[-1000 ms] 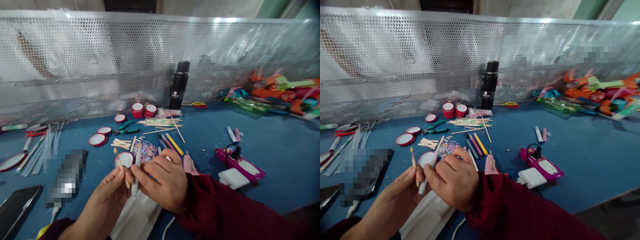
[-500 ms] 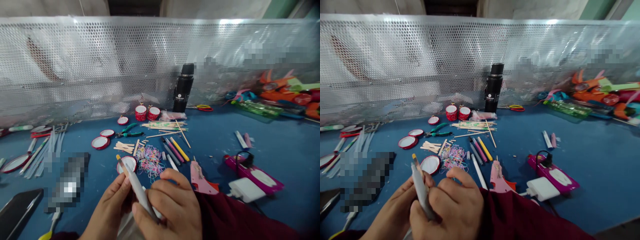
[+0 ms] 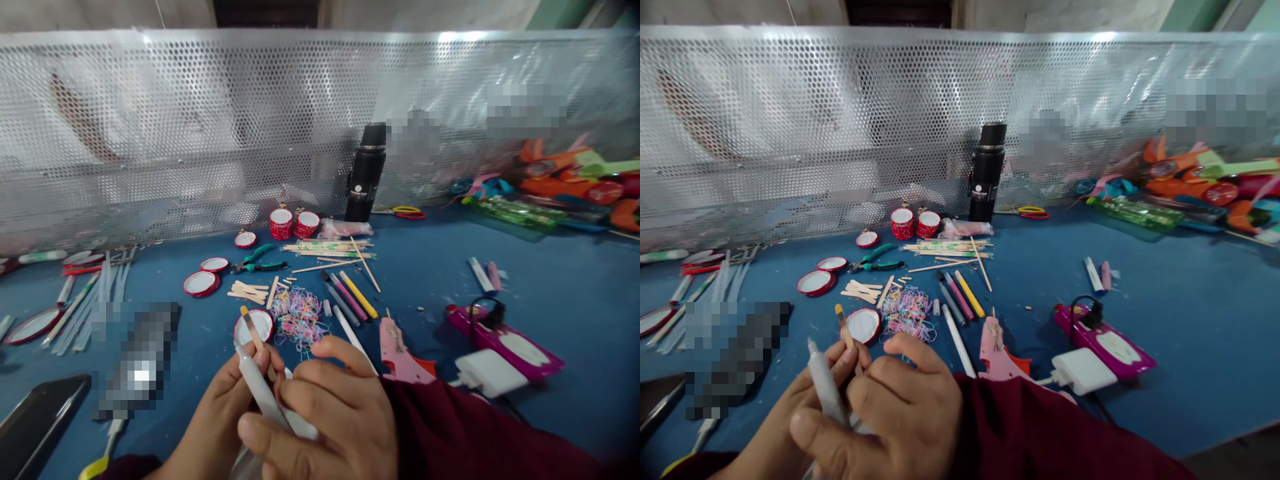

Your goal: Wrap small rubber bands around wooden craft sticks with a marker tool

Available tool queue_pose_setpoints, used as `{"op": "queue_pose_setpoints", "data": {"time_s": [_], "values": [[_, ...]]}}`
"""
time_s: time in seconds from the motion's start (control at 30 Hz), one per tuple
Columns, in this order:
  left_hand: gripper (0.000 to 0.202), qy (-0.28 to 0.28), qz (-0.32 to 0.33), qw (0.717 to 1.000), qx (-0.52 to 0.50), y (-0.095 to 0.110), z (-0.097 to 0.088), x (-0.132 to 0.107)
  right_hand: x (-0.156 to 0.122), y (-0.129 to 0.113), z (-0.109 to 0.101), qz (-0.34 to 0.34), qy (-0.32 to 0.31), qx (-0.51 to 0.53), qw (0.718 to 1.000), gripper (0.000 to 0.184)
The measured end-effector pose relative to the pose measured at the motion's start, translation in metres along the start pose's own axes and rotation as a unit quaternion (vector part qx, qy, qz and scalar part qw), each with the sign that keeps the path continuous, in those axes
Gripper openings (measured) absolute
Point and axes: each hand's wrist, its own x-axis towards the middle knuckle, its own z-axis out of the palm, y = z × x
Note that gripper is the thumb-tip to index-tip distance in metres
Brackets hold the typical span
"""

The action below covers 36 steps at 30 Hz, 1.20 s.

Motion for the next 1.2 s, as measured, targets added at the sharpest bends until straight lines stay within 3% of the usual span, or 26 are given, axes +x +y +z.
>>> {"op": "queue_pose_setpoints", "data": {"time_s": [0.1, 0.27, 0.57, 0.83, 1.2], "values": [[0.036, 0.006, -0.065, 0.995, -0.072, -0.003, 0.002, 0.002, -0.003, 0.0, 0.0, -0.009, 0.014, -0.002, 1.0, 0.011], [0.044, 0.013, -0.079, 0.995, -0.056, -0.004, 0.002, 0.005, -0.002, 0.012, -0.004, -0.007, -0.017, 0.016, 1.0, 0.013], [0.048, -0.019, -0.002, 0.998, 0.053, -0.003, 0.0, 0.014, 0.0, 0.035, -0.009, 0.118, -0.018, 0.053, 0.991, 0.012], [0.045, -0.034, 0.017, 0.994, 0.102, 0.0, 0.001, 0.012, -0.003, 0.04, -0.003, 0.097, -0.057, 0.108, 0.988, 0.017], [0.044, -0.039, 0.031, 0.993, 0.11, 0.0, 0.002, 0.01, -0.005, 0.039, 0.0, 0.079, -0.076, 0.107, 0.988, 0.016]]}}
